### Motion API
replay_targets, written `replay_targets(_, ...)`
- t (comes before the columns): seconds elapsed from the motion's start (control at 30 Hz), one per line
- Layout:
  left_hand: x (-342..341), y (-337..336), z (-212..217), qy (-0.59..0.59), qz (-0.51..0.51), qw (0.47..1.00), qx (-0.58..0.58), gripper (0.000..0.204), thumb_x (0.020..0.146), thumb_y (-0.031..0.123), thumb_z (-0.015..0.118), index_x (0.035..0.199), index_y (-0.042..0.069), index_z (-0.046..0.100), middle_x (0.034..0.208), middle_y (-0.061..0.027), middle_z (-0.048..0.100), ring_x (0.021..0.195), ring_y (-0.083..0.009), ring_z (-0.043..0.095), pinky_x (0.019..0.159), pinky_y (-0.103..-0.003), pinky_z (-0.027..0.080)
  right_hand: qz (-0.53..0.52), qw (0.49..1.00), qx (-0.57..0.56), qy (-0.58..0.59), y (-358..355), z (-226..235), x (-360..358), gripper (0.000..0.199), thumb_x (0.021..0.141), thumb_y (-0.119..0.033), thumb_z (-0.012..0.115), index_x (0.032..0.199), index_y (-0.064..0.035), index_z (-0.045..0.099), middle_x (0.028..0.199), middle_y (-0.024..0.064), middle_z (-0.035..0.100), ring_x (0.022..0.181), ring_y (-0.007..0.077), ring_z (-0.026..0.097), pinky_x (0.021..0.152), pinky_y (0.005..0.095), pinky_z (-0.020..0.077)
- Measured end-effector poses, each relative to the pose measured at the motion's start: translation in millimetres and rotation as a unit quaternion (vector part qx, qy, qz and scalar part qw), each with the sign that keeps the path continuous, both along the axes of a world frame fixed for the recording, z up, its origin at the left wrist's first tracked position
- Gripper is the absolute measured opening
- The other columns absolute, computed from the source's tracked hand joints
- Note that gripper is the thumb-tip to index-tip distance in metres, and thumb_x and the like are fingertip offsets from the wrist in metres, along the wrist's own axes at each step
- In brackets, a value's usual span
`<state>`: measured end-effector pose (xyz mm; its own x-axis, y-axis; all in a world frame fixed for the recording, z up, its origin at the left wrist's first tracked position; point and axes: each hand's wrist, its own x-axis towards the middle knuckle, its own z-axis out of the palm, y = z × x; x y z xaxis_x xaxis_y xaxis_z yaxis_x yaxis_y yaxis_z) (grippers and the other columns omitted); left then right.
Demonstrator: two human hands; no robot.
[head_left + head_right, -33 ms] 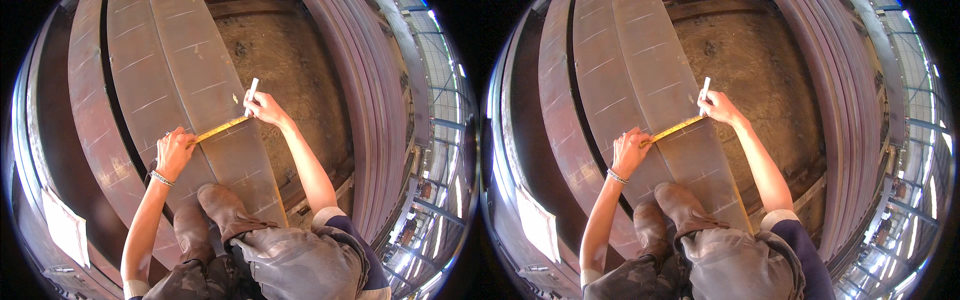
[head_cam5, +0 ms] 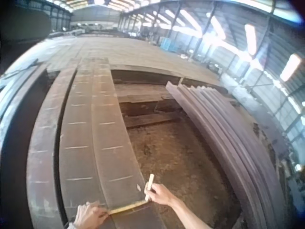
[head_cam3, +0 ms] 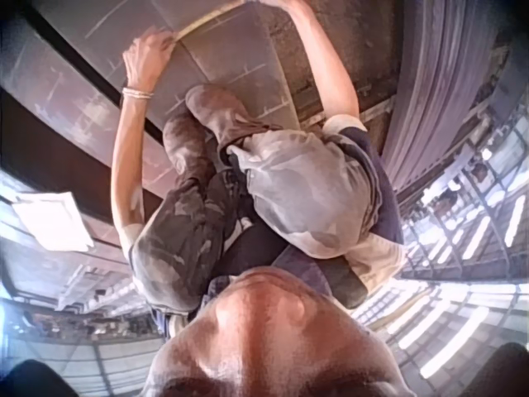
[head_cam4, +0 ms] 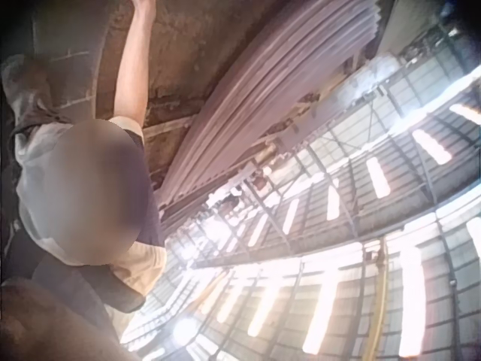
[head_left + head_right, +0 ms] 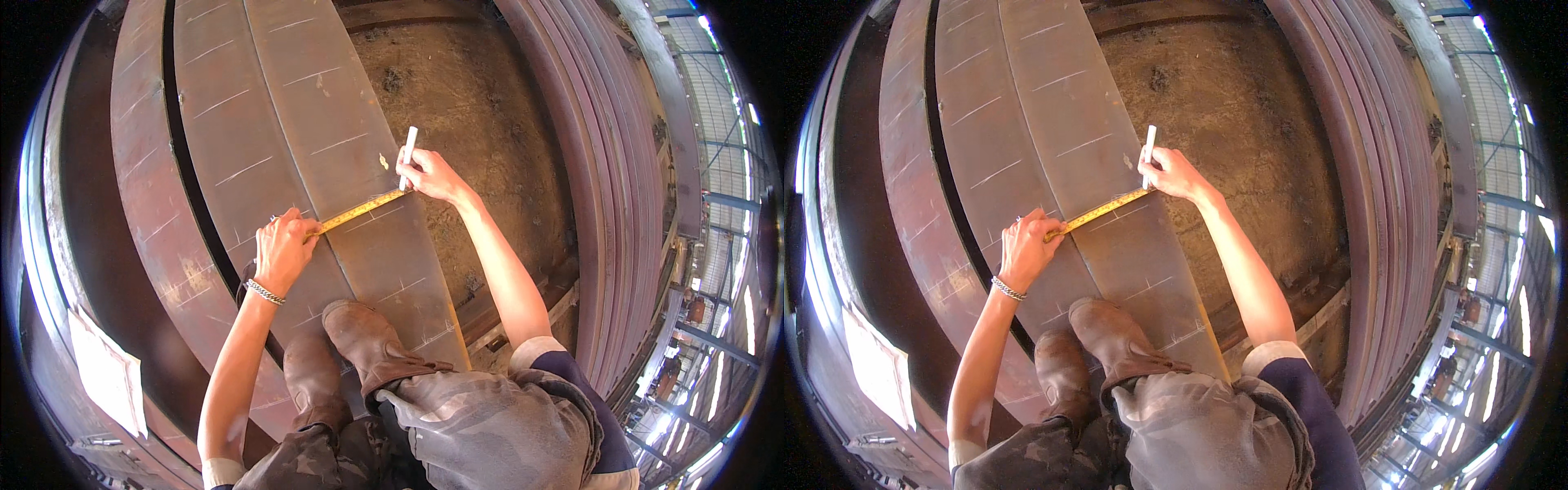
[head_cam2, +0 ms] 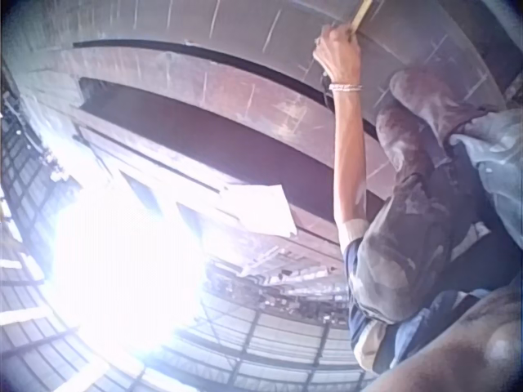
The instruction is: The person uses a tape measure and a white marker to measure and mark intervals on large curved metal sheets. They repeatedly position the tape measure, mark points, and reposition the tape to continue marking along the sheet surface.
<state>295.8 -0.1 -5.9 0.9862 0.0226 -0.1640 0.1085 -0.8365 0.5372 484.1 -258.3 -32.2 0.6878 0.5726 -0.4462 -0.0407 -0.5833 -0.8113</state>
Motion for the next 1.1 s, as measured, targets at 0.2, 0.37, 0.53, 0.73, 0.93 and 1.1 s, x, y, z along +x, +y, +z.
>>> replay_targets(0.2, 6.7, 2.5, -1.0, 0.021, 0.012, 1.0, 0.008, 0.015, 0.078, 0.019, 0.076, 0.093, 0.014, 0.078, 0.084, -0.0076, 0.063, 0.078, -0.029, 0.066, 0.068, -0.042, 0.052, 0.075, 0.996, -0.051, -0.001, 14.4, -1.2, 17.6, 0.019, 0.097, -0.021, 0.058, 0.089, -0.0036, 0.056, 0.073, 0.0042, 0.061, 0.067, 0.0128, 0.059, 0.062, 0.0312, 0.0469)
replay_targets(0.37, 7.1, 2.8, -0.9, 0.02, 0.01, 1.0, 0.005, 0.016, 0.078, 0.02, 0.077, 0.093, 0.014, 0.078, 0.085, -0.0074, 0.064, 0.078, -0.0287, 0.066, 0.069, -0.042, 0.052, 0.081, 0.996, -0.045, -0.016, 14.1, -5.5, 18.4, 0.019, 0.097, -0.02, 0.059, 0.088, -0.0046, 0.054, 0.071, 0.0029, 0.059, 0.066, 0.0118, 0.058, 0.061, 0.0312, 0.0471)
replay_targets(0.53, 7.1, 1.7, 0.8, 0.024, 0.013, 1.0, 0.01, 0.016, 0.078, 0.02, 0.077, 0.094, 0.014, 0.078, 0.086, -0.0075, 0.064, 0.079, -0.0287, 0.067, 0.07, -0.042, 0.052, 0.087, 0.994, -0.056, -0.027, 13.3, -4.7, 18.9, 0.02, 0.093, -0.021, 0.061, 0.091, -0.0008, 0.06, 0.075, 0.0095, 0.065, 0.071, 0.018, 0.062, 0.068, 0.0354, 0.048)
replay_targets(0.73, 6.9, 1.9, 1.9, 0.028, 0.016, 0.999, 0.01, 0.016, 0.078, 0.019, 0.077, 0.094, 0.014, 0.078, 0.087, -0.0076, 0.065, 0.079, -0.0288, 0.067, 0.071, -0.042, 0.052, 0.087, 0.994, -0.06, -0.032, 13.2, -6.9, 17.9, 0.02, 0.094, -0.02, 0.061, 0.091, -0.0005, 0.059, 0.076, 0.0099, 0.066, 0.071, 0.0175, 0.063, 0.067, 0.0351, 0.0486)
replay_targets(0.93, 6.2, 2.5, 1.3, 0.023, 0.018, 1.0, 0.008, 0.015, 0.078, 0.019, 0.076, 0.093, 0.014, 0.078, 0.086, -0.0077, 0.065, 0.079, -0.0286, 0.067, 0.07, -0.042, 0.052, 0.084, 0.994, -0.061, -0.037, 15.3, -3.8, 15.6, 0.02, 0.095, -0.02, 0.061, 0.092, -0.0003, 0.059, 0.076, 0.0096, 0.065, 0.071, 0.016, 0.062, 0.065, 0.0343, 0.0489)
replay_targets(1.1, 6.2, 1.9, 0.9, 0.02, 0.014, 1.0, 0.01, 0.015, 0.078, 0.019, 0.076, 0.092, 0.014, 0.078, 0.086, -0.0081, 0.065, 0.079, -0.0284, 0.067, 0.069, -0.042, 0.052, 0.051, 0.987, 0.016, -0.153, 19.3, 0.7, 9.2, 0.011, 0.095, -0.01, 0.06, 0.091, -0.0011, 0.056, 0.075, 0.0039, 0.061, 0.069, 0.0125, 0.061, 0.064, 0.0308, 0.0495)
